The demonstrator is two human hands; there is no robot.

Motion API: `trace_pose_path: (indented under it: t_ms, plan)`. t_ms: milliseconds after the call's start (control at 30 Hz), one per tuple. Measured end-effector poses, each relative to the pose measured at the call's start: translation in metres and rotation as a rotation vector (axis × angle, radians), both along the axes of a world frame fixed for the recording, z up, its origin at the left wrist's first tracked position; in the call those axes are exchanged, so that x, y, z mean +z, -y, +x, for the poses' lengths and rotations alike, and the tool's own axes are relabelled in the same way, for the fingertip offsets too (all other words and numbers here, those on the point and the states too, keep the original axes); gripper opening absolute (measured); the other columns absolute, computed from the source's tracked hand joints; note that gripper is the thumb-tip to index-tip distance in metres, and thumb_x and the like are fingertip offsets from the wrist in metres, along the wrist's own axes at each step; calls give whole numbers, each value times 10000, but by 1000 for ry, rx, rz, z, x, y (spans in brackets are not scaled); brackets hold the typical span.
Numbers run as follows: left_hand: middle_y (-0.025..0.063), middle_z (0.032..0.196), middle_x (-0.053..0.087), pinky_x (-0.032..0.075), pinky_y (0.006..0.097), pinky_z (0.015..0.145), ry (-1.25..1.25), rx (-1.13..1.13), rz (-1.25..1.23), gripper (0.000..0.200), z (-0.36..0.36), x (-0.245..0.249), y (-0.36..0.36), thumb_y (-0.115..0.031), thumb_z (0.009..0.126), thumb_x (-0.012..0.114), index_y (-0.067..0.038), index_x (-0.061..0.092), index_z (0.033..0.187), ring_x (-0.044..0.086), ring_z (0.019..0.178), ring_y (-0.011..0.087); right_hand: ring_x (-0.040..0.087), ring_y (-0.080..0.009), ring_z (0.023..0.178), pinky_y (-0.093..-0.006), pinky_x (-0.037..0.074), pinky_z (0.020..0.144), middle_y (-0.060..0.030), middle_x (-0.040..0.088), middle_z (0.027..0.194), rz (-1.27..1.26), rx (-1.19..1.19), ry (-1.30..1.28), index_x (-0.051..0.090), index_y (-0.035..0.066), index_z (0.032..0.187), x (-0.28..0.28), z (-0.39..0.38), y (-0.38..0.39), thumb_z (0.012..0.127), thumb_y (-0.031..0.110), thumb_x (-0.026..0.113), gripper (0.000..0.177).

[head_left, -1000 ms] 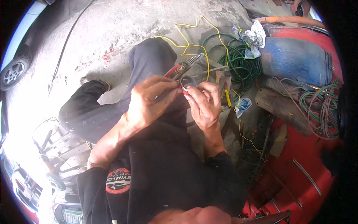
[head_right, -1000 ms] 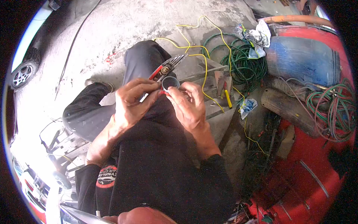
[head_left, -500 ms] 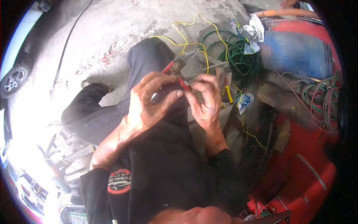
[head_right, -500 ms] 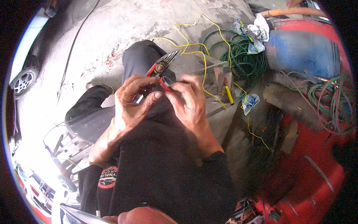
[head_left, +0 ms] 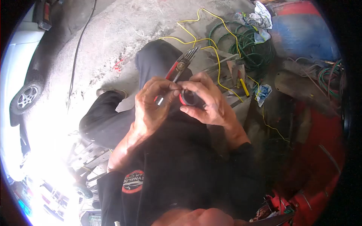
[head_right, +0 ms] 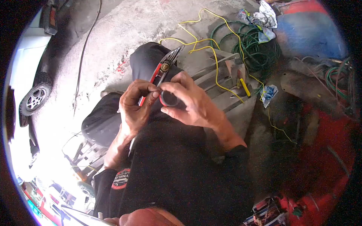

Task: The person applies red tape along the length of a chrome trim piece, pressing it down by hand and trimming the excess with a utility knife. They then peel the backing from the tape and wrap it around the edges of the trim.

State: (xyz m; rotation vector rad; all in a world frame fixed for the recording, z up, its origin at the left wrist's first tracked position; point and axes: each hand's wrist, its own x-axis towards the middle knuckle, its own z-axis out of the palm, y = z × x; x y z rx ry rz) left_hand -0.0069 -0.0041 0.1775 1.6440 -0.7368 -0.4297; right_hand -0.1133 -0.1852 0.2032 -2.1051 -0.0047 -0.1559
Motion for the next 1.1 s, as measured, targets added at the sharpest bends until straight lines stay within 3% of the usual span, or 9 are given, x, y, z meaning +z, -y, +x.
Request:
trace_pose_path:
  t_ms: [100, 300, 500, 600, 833, 933, 1000, 1100]
  plan:
    - [111, 964, 700, 569, 337, 706, 159, 58, 8, 187, -6, 0, 2, 45, 864, 768, -9, 683, 1022, 701, 814, 226, 668, -319, 956, -397, 571, 793, -143, 613, 1086, -41, -49, 47, 624, 40, 1181, -13, 1, 4, 784, 92, 859, 464]
    - [102, 935, 676, 534, 319, 769, 115, 132, 30, 126, -12, -8, -1, 50, 894, 722, -11, 648, 976, 664, 833, 211, 695, -261, 865, -353, 580, 739, -108, 640, 1003, 58, -79, 59, 648, 21, 1121, -10, 2, -5, 772, 70, 870, 416]
    - [109, 928, 682, 555, 358, 722, 275, 155, 0, 267, -15, -4, -4, 114, 803, 750, -30, 623, 990, 687, 838, 265, 701, -228, 808, -335, 571, 697, -109, 656, 992, 152, -129, 11, 654, 5, 1064, -18, -4, 4, 763, 63, 886, 384]
    - [119, 943, 682, 536, 338, 766, 333, 187, 19, 167, -19, -5, -7, 46, 885, 724, -32, 621, 993, 674, 831, 241, 699, -243, 780, -349, 554, 663, -121, 670, 941, 83, -210, -78, 645, 11, 1017, -17, -8, -2, 754, 105, 908, 384]
    - [117, 932, 681, 537, 354, 755, 477, 188, 25, 171, -27, -7, -15, 21, 889, 740, -32, 623, 1003, 675, 817, 260, 697, -272, 772, -372, 540, 657, -141, 691, 871, 38, -380, -133, 626, 14, 973, -32, -9, -14, 741, 197, 941, 431]
    - [128, 955, 677, 541, 345, 762, 361, 179, 24, 101, -21, -9, -16, 24, 943, 685, -19, 620, 1006, 668, 826, 235, 703, -234, 797, -356, 552, 673, -122, 700, 952, 78, -329, -91, 648, 6, 1058, -33, -12, -11, 745, 200, 941, 470]
    - [109, 1074, 679, 556, 310, 802, 118, 170, 24, 125, -17, -17, -18, -32, 1015, 642, 4, 626, 1134, 669, 917, 167, 705, -199, 821, -344, 573, 703, -100, 703, 1010, 232, -260, -42, 662, 3, 1136, -29, -12, -5, 751, 187, 937, 508]
    - [83, 1186, 666, 570, 291, 889, -170, 140, -46, 287, -18, -17, -14, -98, 1033, 648, 19, 595, 1289, 663, 1022, 131, 663, -176, 1039, -318, 557, 927, -74, 647, 1224, 470, -189, -200, 600, 4, 1343, -29, -17, -1, 829, 122, 873, 594]
